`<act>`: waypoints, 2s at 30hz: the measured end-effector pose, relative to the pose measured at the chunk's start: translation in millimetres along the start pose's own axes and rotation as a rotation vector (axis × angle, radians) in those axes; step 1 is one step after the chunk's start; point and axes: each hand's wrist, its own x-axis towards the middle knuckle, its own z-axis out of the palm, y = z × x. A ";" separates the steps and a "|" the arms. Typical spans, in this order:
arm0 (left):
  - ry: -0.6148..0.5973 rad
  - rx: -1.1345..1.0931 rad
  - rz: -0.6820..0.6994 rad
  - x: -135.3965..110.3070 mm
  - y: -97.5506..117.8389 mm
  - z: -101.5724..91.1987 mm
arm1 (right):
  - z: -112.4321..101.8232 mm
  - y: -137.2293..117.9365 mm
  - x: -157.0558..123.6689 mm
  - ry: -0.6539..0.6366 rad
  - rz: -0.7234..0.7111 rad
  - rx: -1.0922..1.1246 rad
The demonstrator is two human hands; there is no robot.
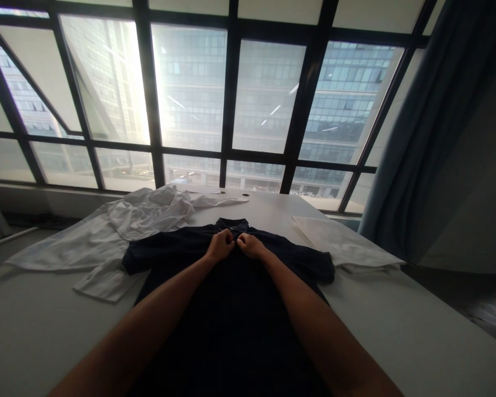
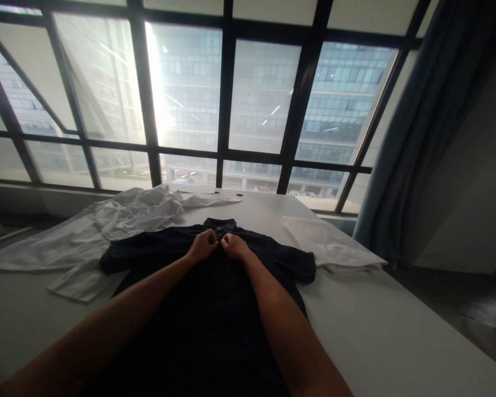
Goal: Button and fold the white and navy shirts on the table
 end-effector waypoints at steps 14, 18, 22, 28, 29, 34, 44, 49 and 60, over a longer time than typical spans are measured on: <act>-0.423 0.511 0.018 -4.1 -2.7 -11.5 | -2.6 20.0 -6.7 -0.132 0.144 -0.255; -0.557 0.528 0.007 0.7 -6.2 -14.3 | -5.3 23.0 -2.4 -0.265 0.193 -0.235; -0.600 0.494 0.049 7.5 -13.1 -16.7 | -10.4 22.8 2.9 -0.306 0.220 -0.241; -0.619 0.428 0.048 19.7 -21.6 -13.4 | -4.3 34.2 4.6 -0.226 0.191 -0.232; -0.617 0.420 0.044 21.2 -21.4 -13.5 | -3.5 35.9 3.4 -0.205 0.173 -0.227; -0.417 0.422 0.064 25.7 -22.4 -21.7 | -15.8 38.8 0.6 -0.196 0.102 -0.148; -0.565 0.536 -0.101 60.0 -57.2 -16.7 | -25.8 71.1 16.1 -0.243 0.227 -0.234; -0.459 0.584 -0.049 56.7 -41.1 -19.6 | -31.7 49.8 10.6 -0.073 0.146 -0.426; -0.654 0.381 0.110 -12.5 -3.5 -15.6 | -9.6 -15.6 -52.0 -0.233 0.013 -0.295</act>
